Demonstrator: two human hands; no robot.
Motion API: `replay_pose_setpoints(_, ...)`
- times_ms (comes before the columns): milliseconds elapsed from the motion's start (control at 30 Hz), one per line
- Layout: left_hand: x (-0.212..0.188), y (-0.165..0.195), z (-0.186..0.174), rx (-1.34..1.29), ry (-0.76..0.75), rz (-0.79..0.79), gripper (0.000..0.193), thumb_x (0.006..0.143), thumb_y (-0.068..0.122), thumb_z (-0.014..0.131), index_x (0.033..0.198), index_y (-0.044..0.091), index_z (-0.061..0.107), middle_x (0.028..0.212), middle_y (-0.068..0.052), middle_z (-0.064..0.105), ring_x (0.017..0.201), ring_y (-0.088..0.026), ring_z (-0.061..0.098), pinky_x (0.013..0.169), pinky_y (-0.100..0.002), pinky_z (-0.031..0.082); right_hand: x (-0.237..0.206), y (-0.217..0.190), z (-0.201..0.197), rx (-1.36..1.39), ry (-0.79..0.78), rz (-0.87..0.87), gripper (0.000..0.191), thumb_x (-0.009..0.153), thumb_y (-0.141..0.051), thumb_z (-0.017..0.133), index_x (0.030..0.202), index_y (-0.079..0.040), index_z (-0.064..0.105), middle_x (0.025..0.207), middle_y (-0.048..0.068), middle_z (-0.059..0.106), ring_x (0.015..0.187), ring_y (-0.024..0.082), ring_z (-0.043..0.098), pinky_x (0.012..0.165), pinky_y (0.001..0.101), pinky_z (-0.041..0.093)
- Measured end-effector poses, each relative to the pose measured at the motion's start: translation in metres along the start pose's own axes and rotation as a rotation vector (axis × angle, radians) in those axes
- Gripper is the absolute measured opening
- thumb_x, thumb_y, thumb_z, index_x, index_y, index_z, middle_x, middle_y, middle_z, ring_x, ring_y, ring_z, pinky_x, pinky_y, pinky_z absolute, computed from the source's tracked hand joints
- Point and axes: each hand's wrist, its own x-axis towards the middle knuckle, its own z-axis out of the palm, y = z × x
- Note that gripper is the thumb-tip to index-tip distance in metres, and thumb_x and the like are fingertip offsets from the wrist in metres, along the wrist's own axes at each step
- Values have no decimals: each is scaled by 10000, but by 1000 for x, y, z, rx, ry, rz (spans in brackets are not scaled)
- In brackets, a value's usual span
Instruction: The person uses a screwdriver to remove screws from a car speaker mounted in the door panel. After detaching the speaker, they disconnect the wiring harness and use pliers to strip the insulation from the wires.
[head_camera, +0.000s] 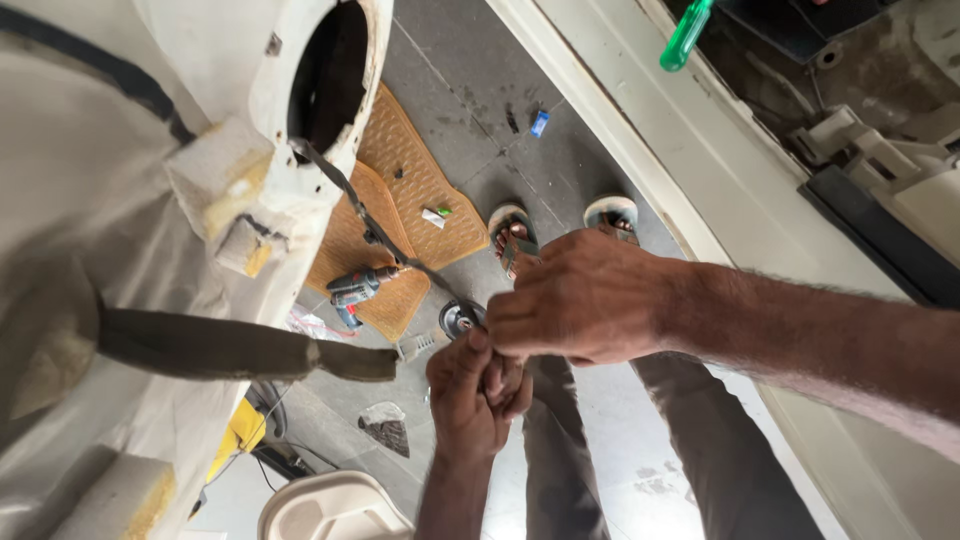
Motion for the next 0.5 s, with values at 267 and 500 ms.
replay_pose_setpoints(267,-6,13,32,437,218,89,427,1068,232,565,696,27,523,558,-13,425,426,-102,397,374,-291,335,14,18,-22,-384,9,-306,163,890,-315,758,893,-179,667,854,-100,627,648,73,594,482,264,455)
replay_pose_setpoints(500,-1,23,46,745,211,198,483,1078,270,558,664,22,536,529,-40,533,426,-104,501,390,-281,384,20,48,-26,-485,-20,-434,150,806,-256,752,827,-183,624,925,-105,610,650,47,593,496,260,464)
